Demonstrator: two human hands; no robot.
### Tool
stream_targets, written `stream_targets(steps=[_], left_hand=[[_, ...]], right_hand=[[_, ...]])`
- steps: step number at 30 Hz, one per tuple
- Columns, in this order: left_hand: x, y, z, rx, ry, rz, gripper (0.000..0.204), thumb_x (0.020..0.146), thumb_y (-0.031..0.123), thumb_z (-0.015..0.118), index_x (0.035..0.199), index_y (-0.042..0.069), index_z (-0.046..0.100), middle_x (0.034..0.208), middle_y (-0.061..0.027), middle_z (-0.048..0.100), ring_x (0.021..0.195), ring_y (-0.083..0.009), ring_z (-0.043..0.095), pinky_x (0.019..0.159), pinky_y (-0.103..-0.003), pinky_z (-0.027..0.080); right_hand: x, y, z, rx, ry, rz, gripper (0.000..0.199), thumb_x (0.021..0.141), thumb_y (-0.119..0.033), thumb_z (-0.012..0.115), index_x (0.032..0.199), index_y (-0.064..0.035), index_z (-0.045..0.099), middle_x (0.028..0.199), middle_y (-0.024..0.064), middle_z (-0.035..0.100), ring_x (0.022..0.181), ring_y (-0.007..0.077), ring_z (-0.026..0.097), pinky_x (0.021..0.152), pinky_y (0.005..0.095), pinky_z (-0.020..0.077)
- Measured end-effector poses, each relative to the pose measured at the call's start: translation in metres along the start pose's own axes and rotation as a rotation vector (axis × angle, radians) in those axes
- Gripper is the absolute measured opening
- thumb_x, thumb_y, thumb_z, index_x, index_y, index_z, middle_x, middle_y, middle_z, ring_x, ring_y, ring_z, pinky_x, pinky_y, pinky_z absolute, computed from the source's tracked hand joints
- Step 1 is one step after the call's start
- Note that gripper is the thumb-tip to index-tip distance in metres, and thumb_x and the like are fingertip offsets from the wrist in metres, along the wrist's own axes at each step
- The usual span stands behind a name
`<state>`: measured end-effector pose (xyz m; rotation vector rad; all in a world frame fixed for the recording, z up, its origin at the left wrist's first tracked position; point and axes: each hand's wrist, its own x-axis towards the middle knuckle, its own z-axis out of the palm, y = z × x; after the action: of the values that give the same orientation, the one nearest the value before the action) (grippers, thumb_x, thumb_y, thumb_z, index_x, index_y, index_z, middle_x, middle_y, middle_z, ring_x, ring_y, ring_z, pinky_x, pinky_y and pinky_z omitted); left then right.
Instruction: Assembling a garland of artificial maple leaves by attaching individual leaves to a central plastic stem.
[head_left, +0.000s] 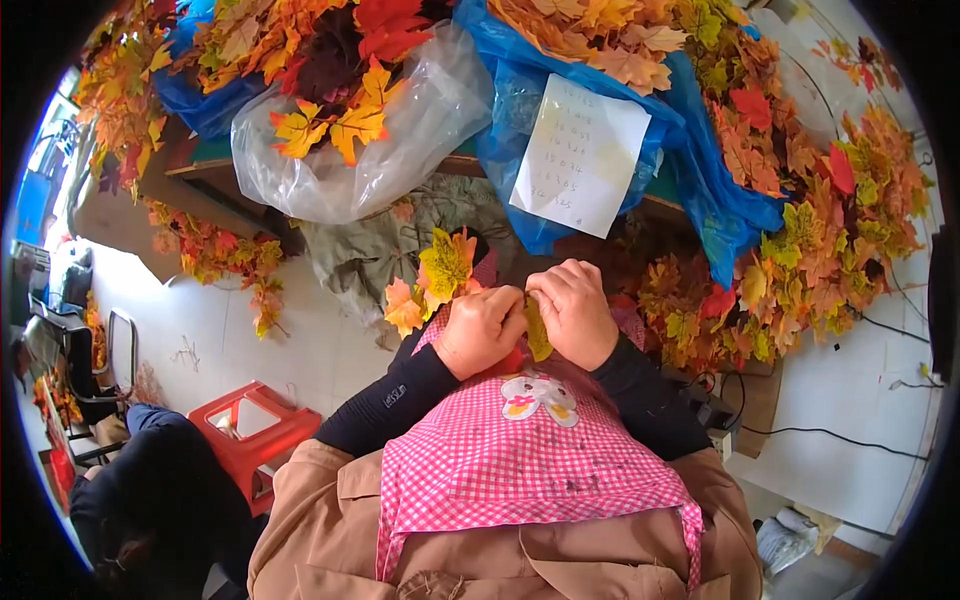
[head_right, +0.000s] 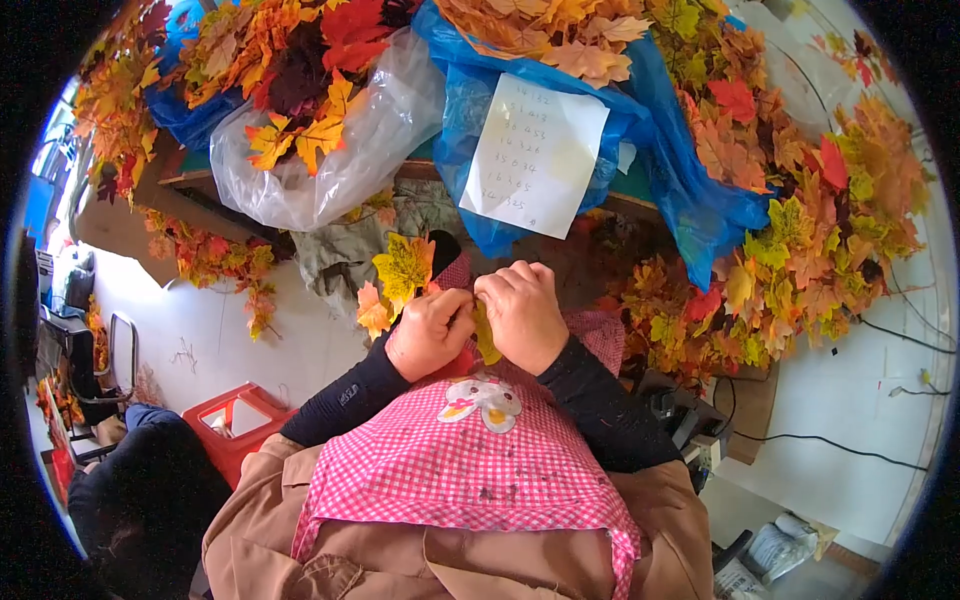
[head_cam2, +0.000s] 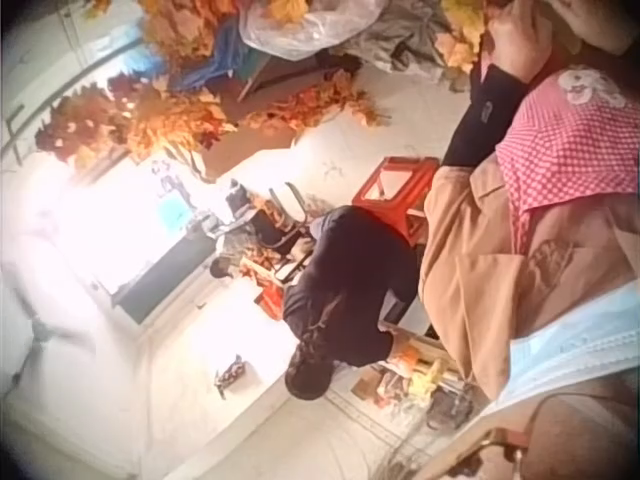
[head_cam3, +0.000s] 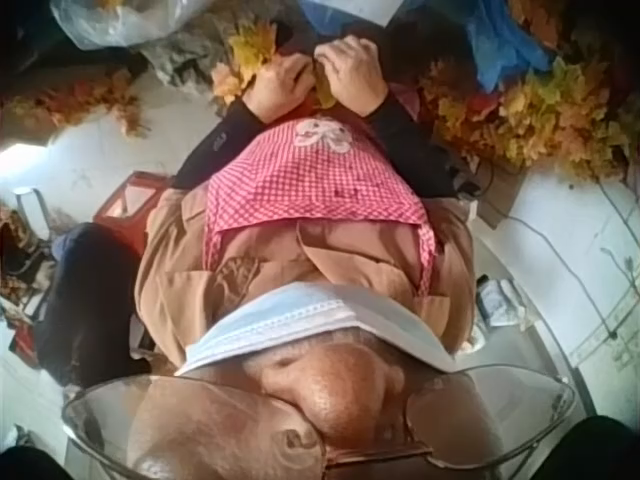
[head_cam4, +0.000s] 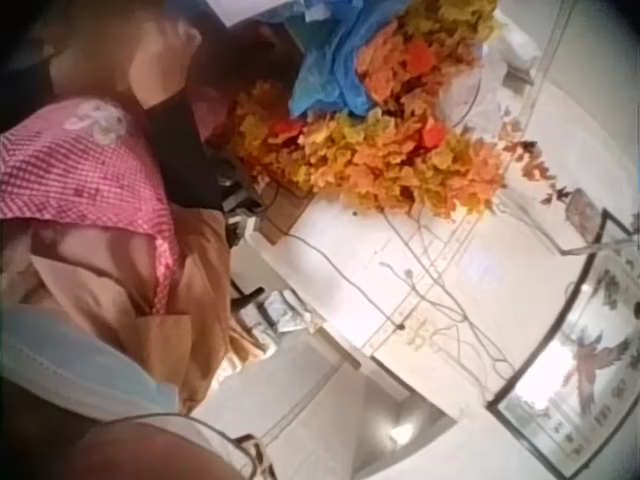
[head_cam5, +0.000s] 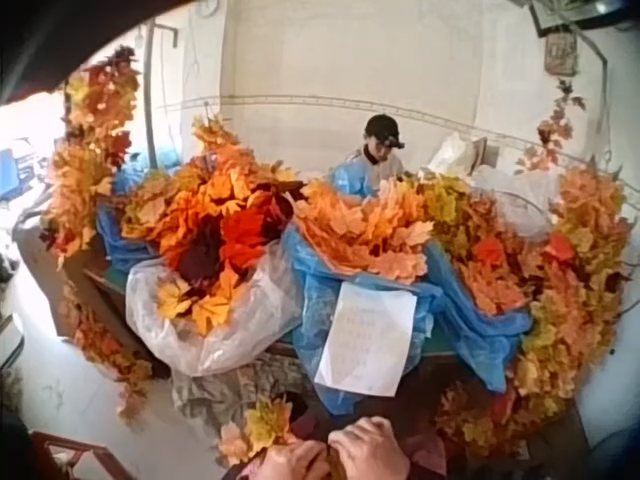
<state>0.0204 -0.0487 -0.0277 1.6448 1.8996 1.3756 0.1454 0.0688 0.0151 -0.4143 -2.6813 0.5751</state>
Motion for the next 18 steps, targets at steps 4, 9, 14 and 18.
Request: stream_targets(steps=[4,9,14,18], left_hand=[[0.004,-0.003,0.005,0.0,0.059,0.02,0.007,0.079,0.007,0.06,0.083,0.001,0.058,0.067,-0.0168,0.059,0.061,-0.0333,0.061,0.055,-0.04,0.049],[0.018,-0.001,-0.005,-0.106,0.047,-0.089,0.008,0.081,0.008,0.058,0.083,0.0,0.059,0.073,-0.0194,0.061,0.068,-0.0361,0.062,0.059,-0.041,0.049],[0.018,-0.009,-0.008,-0.172,0.008,-0.167,0.011,0.081,0.007,0.057,0.087,-0.001,0.062,0.078,-0.0204,0.063,0.072,-0.0368,0.063,0.063,-0.04,0.051],[0.013,-0.014,-0.002,-0.04,-0.001,-0.082,0.011,0.08,0.007,0.058,0.087,-0.001,0.059,0.078,-0.0196,0.062,0.069,-0.0366,0.062,0.062,-0.042,0.051]], right_hand=[[0.002,0.007,0.009,0.042,-0.014,0.009,0.01,0.082,-0.004,0.058,0.091,-0.0067,0.059,0.085,0.0072,0.059,0.089,0.0282,0.054,0.085,0.0403,0.0384],[0.006,0.022,0.009,0.435,-0.008,0.185,0.012,0.088,-0.001,0.056,0.099,-0.0017,0.06,0.086,0.0077,0.061,0.078,0.0194,0.06,0.072,0.03,0.0481],[0.009,0.026,0.005,0.585,-0.109,0.357,0.01,0.088,0.0,0.059,0.098,-0.0002,0.06,0.087,0.0031,0.062,0.083,0.0095,0.059,0.075,0.0245,0.0481],[0.008,0.023,0.006,0.33,-0.079,0.214,0.01,0.086,0.0,0.06,0.096,-0.0003,0.061,0.085,0.0072,0.061,0.079,0.0157,0.062,0.07,0.0269,0.0485]])
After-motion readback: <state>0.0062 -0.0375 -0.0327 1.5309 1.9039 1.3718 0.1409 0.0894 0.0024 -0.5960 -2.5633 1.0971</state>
